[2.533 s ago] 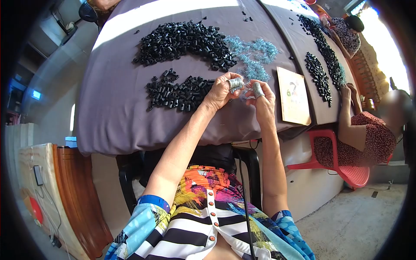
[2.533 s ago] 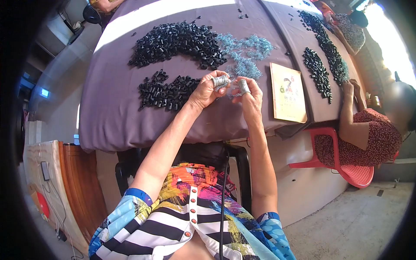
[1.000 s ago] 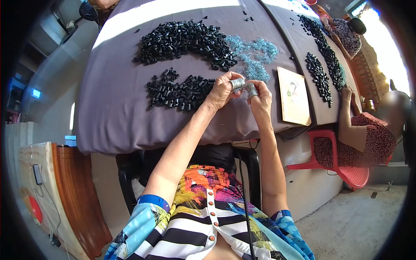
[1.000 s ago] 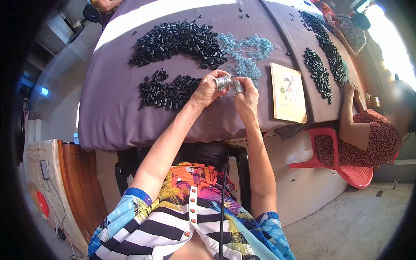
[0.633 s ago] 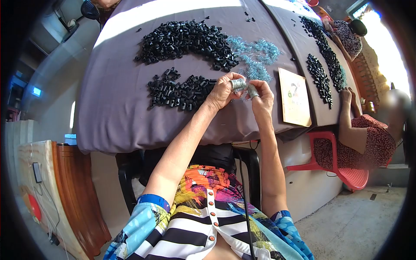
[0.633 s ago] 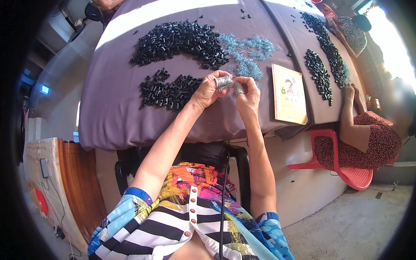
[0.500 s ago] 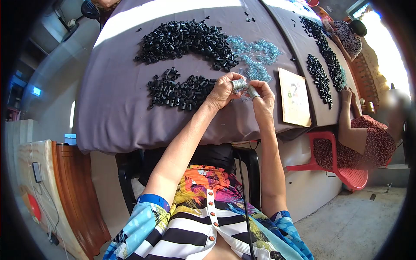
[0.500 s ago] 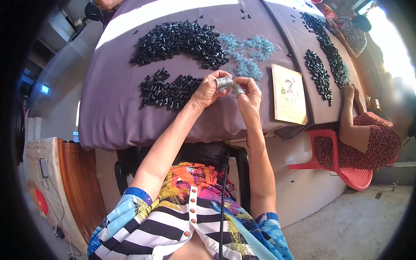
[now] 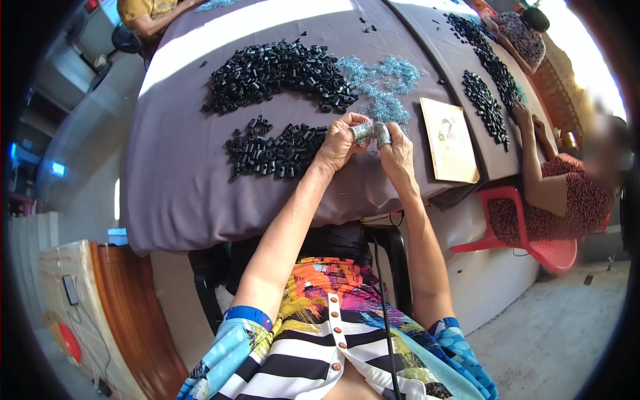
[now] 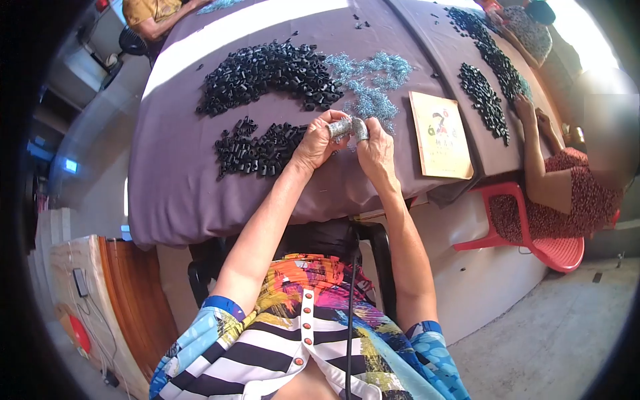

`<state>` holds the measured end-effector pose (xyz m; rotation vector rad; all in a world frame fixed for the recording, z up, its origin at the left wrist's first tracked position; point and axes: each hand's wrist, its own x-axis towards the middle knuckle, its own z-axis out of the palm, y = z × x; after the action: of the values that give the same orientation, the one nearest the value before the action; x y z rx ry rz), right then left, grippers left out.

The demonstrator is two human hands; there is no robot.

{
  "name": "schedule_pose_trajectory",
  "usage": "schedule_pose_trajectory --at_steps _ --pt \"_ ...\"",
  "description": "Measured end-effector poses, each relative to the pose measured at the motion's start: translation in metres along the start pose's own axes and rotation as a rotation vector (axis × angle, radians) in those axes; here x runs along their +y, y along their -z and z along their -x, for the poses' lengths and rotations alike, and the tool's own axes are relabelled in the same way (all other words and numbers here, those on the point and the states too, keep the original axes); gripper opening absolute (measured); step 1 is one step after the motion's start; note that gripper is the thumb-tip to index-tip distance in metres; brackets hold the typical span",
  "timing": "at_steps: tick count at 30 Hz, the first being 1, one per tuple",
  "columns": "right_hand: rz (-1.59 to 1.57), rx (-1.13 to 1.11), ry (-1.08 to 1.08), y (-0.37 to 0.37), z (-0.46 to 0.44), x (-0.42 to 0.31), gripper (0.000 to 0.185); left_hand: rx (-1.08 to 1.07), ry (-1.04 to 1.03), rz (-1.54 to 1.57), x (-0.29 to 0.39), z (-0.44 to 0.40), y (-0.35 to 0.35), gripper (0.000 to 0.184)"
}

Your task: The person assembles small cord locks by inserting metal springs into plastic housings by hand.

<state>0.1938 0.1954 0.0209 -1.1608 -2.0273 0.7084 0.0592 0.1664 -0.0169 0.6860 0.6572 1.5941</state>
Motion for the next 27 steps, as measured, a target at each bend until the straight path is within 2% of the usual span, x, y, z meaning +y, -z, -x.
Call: schedule_pose_trajectory --at_steps 4,7,10,12,16,21,25,27 --pt "-0.114 0.012 0.028 0.006 0.005 -0.009 0.005 0.04 0.011 0.029 0.005 0.003 -0.007 0.009" --pt "-0.167 -0.001 0.041 0.007 0.005 -0.01 0.007 -0.061 0.031 0.0 0.005 0.001 0.001 0.014" --pt "-0.227 -0.011 0.061 0.004 0.005 -0.005 0.009 0.059 0.051 0.063 0.004 0.002 -0.005 0.01" --pt "-0.28 -0.021 0.059 0.002 0.004 -0.001 0.009 0.02 0.058 0.053 0.005 0.002 -0.002 0.01" --pt "-0.369 -0.098 -0.149 0.005 0.005 -0.006 0.005 -0.062 0.07 0.012 0.005 0.003 0.002 0.011" --pt "-0.511 -0.126 -0.343 0.009 0.004 -0.016 0.021 -0.06 0.041 0.001 0.004 0.004 0.001 0.012" --pt "-0.675 -0.086 -0.355 0.014 0.001 -0.009 0.028 -0.064 0.04 0.055 0.001 0.002 0.003 0.013" --pt "-0.661 -0.083 -0.36 0.017 -0.001 -0.004 0.029 -0.08 0.041 0.067 -0.001 0.002 0.005 0.014"
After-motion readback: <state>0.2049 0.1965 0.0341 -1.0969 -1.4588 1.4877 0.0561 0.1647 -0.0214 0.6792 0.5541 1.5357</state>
